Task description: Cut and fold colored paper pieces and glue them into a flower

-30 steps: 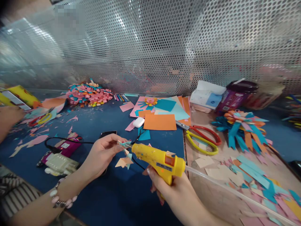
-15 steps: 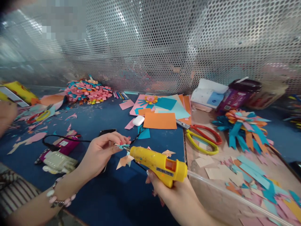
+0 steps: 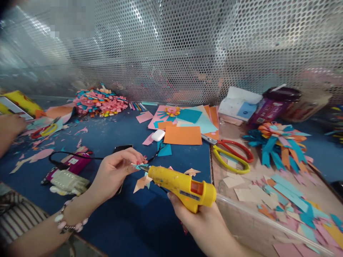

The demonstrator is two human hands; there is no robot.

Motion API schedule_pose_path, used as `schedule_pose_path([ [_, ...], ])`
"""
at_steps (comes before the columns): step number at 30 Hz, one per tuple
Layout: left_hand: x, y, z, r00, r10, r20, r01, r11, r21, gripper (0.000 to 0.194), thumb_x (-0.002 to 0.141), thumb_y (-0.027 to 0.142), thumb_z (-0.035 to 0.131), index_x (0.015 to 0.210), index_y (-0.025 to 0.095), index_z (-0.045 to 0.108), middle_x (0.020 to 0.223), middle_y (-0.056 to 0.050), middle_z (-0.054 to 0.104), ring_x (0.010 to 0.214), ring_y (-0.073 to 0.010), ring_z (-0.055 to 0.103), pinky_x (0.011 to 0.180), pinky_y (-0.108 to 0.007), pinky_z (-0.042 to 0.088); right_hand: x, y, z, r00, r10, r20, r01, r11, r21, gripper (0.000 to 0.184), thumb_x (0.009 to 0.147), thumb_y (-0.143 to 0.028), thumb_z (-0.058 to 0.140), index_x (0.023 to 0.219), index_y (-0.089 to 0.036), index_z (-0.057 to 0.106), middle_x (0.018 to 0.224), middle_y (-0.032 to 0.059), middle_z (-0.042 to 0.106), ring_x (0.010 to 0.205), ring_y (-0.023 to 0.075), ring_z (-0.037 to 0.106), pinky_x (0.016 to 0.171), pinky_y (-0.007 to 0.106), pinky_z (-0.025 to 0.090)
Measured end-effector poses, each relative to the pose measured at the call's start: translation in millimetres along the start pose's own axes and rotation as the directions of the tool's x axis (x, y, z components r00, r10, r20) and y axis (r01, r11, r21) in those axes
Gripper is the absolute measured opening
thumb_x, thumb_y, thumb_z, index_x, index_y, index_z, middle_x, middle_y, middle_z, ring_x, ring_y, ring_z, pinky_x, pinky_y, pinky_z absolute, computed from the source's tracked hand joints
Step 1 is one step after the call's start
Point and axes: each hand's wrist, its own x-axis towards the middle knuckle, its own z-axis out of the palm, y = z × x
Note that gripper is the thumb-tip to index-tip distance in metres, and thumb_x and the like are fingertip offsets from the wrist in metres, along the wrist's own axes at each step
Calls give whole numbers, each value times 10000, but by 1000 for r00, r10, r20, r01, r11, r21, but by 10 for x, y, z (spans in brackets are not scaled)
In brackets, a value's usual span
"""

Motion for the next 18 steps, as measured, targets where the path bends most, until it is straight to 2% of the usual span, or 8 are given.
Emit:
schedule_pose_path([
  [6, -5, 29, 0, 1000, -6, -9, 6, 999, 49, 47, 761, 181, 706, 750, 171, 662, 809, -36, 635, 772, -147, 607, 700, -271, 495, -9, -5, -10, 1000, 9, 20, -9, 999, -39, 415, 798, -572, 518, 588, -216, 478, 474, -7, 495, 459, 130, 483, 483, 255, 419],
  [12, -10, 11, 1, 999, 25, -24, -25, 1000, 15, 45, 755, 152, 706, 755, 176, 668, 793, -27, 620, 738, -128, 585, 656, -247, 477, -65, -7, 18, 998, 41, -42, -42, 999, -15, 379, 771, -568, 548, 638, -214, 522, 481, -18, 463, 459, 134, 472, 456, 251, 423],
  [18, -22, 15, 5, 999, 33, -39, -32, 999, 24, 39, 755, 164, 708, 754, 174, 670, 799, -34, 623, 744, -138, 591, 650, -257, 482, -64, 9, 5, 996, -80, -30, 80, 997, 23, 338, 785, -509, 586, 581, -242, 546, 454, 6, 485, 504, 179, 538, 495, 271, 494],
])
